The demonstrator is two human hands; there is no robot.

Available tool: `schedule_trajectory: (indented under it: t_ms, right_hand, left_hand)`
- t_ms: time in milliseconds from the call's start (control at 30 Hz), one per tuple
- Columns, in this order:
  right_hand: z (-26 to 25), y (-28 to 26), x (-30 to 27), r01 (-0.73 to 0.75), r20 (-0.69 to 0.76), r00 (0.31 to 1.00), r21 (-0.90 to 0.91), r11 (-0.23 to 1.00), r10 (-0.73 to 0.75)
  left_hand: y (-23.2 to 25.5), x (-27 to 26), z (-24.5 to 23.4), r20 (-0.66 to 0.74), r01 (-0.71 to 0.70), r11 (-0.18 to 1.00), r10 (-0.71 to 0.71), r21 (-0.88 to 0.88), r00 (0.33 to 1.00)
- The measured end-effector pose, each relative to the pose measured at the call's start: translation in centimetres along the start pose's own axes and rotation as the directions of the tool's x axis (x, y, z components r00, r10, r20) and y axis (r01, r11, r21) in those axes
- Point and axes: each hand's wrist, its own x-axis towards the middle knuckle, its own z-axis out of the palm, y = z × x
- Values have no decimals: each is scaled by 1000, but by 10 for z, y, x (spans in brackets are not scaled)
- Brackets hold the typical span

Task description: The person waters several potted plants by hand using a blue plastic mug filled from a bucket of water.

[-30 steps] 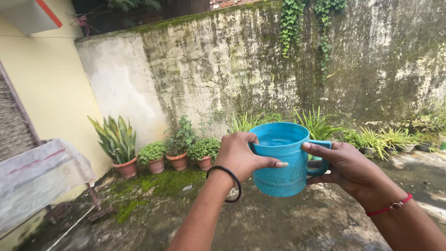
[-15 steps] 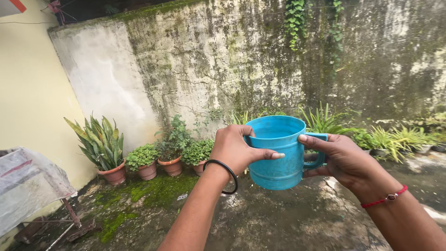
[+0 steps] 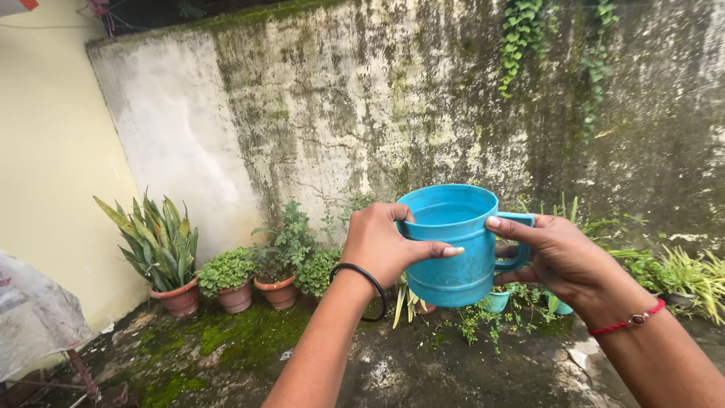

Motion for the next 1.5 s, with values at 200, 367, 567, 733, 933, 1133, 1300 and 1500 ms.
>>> schedule_trajectory:
  t_ms: [200, 367, 567, 733, 933, 1133, 1300, 1500]
  right_hand:
    - [0, 16, 61, -44, 13, 999, -5, 999, 44]
    - [4, 34, 114, -65, 18, 998, 13, 998, 65]
    - [24, 46, 189, -46, -8, 999, 16, 999, 46]
    - [40, 51, 252, -29, 2, 1000, 22, 999, 29]
    - [52, 65, 311, -68, 21, 998, 22, 997, 68]
    - [57, 89, 382, -76, 60, 995, 22, 997, 75]
    - [63, 102, 450, -67, 102, 993, 48, 997, 62]
    - [67, 108, 526, -70, 171, 983, -13, 997, 71]
  left_hand:
    - [-39, 44, 17, 4, 3, 1000, -3, 4, 1000]
    - [-81, 80, 32, 35, 25, 1000, -25, -8, 999]
    - [-139, 141, 37, 41, -26, 997, 29, -68, 999]
    - [-178, 192, 32, 54, -47, 999, 47, -3, 997]
    - [-225, 232, 40, 37, -30, 999, 28, 43, 999]
    - [-275, 268, 54, -5, -4, 1000, 4, 30, 1000]
    - [-312, 311, 62, -10, 5, 998, -4, 63, 1000]
    - [-351, 361, 71, -68, 4, 998, 0, 64, 998]
